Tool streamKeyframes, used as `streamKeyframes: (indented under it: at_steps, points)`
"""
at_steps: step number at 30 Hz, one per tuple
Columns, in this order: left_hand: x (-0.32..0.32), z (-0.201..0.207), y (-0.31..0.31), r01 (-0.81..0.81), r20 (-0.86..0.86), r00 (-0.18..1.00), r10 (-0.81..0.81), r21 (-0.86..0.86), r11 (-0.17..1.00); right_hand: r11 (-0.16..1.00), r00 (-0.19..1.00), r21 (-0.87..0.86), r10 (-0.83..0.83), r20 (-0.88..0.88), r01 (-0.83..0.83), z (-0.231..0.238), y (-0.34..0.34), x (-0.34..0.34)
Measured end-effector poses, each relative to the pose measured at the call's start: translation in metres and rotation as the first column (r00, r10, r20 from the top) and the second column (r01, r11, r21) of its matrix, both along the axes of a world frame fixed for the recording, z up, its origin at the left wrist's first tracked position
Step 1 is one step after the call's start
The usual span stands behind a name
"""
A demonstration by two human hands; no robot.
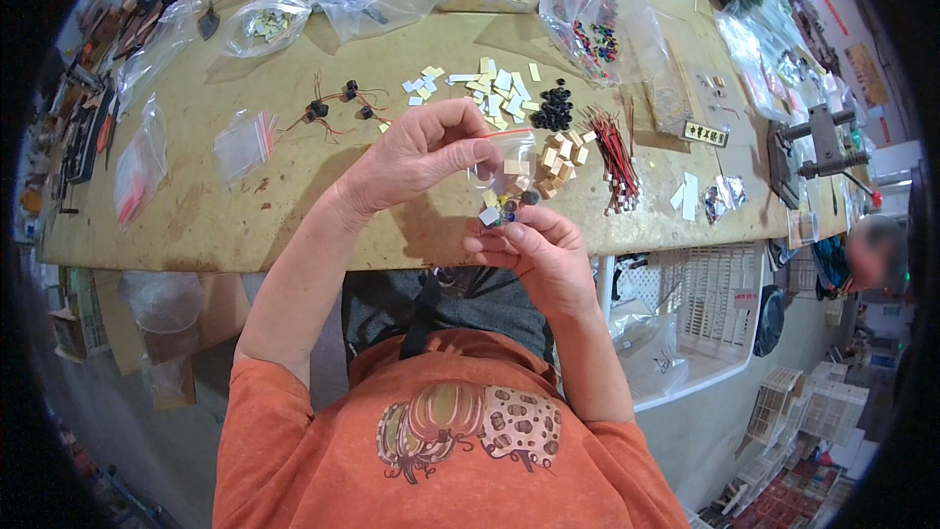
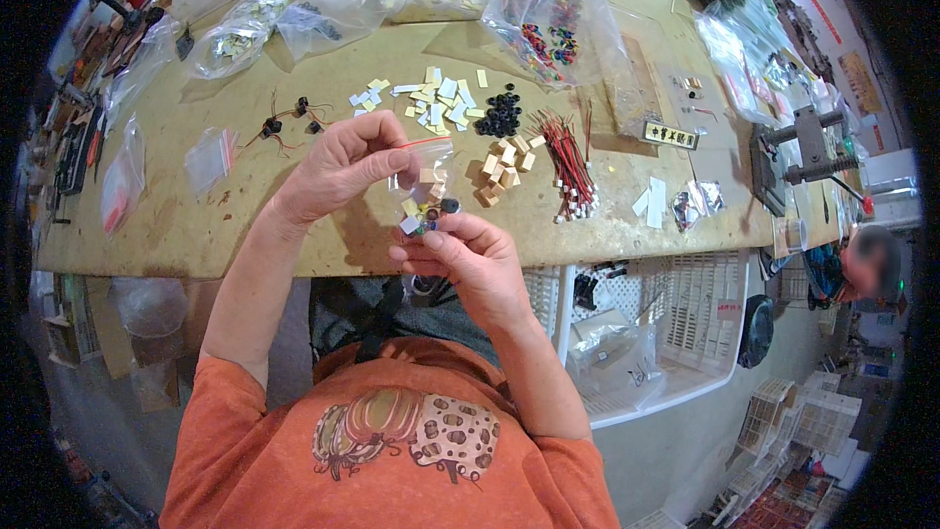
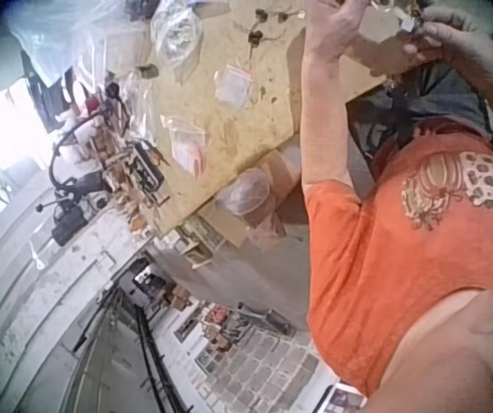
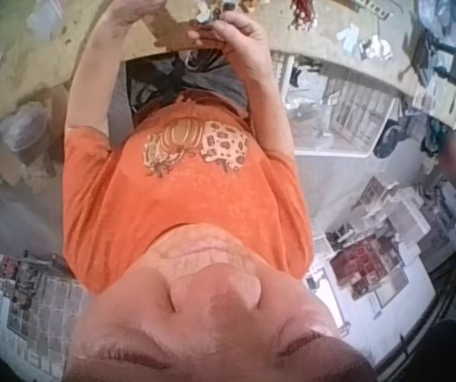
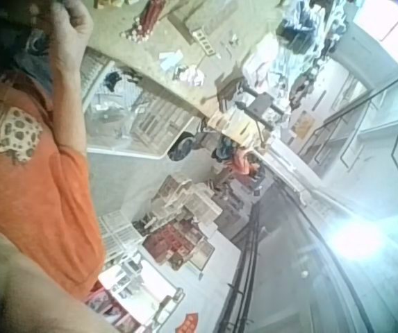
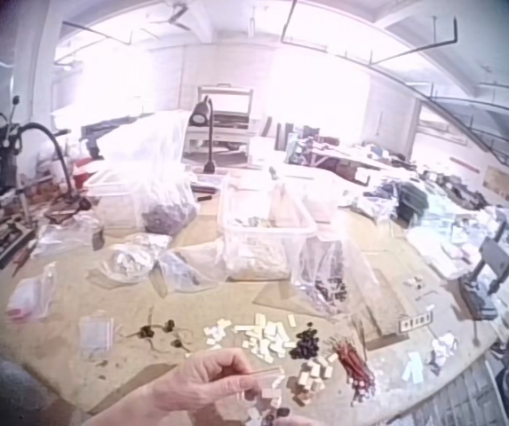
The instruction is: The person handles small electronic components and wires on a workbench, placing items into small plastic bags and arranging them. The person repeatedly picks up components, wires, and bags, organizing them on the table.
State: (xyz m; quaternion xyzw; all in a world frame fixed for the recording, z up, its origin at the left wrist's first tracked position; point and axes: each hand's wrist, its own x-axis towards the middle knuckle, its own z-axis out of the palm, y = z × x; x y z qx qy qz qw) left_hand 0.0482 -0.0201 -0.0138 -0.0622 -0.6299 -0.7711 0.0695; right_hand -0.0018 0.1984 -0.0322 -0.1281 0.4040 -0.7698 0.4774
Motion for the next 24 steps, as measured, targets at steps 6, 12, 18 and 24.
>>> streamKeyframes:
  at_steps: [6, 12, 18, 24]
  points:
    - [0.0008, -0.0003, 0.0000, 0.003, 0.003, 1.000, -0.003, 0.002, 1.000, 0.999, 1.000, -0.034, -0.007, 0.004, 0.007, -0.0040, 0.0009, -0.0014]
    - [0.0007, 0.0013, 0.0007, 0.001, 0.006, 1.000, -0.001, 0.007, 1.000, 1.000, 1.000, -0.017, -0.010, -0.002, 0.010, -0.0042, 0.0024, -0.0010]
    - [0.0011, 0.0008, 0.0003, 0.001, -0.003, 1.000, -0.001, 0.008, 1.000, 1.000, 1.000, -0.001, -0.020, 0.004, 0.020, -0.0009, 0.0005, 0.0005]
    - [0.0010, 0.0008, 0.0002, -0.006, 0.013, 1.000, 0.006, 0.020, 1.000, 1.000, 1.000, 0.000, -0.020, -0.016, 0.020, -0.0014, 0.0016, -0.0005]
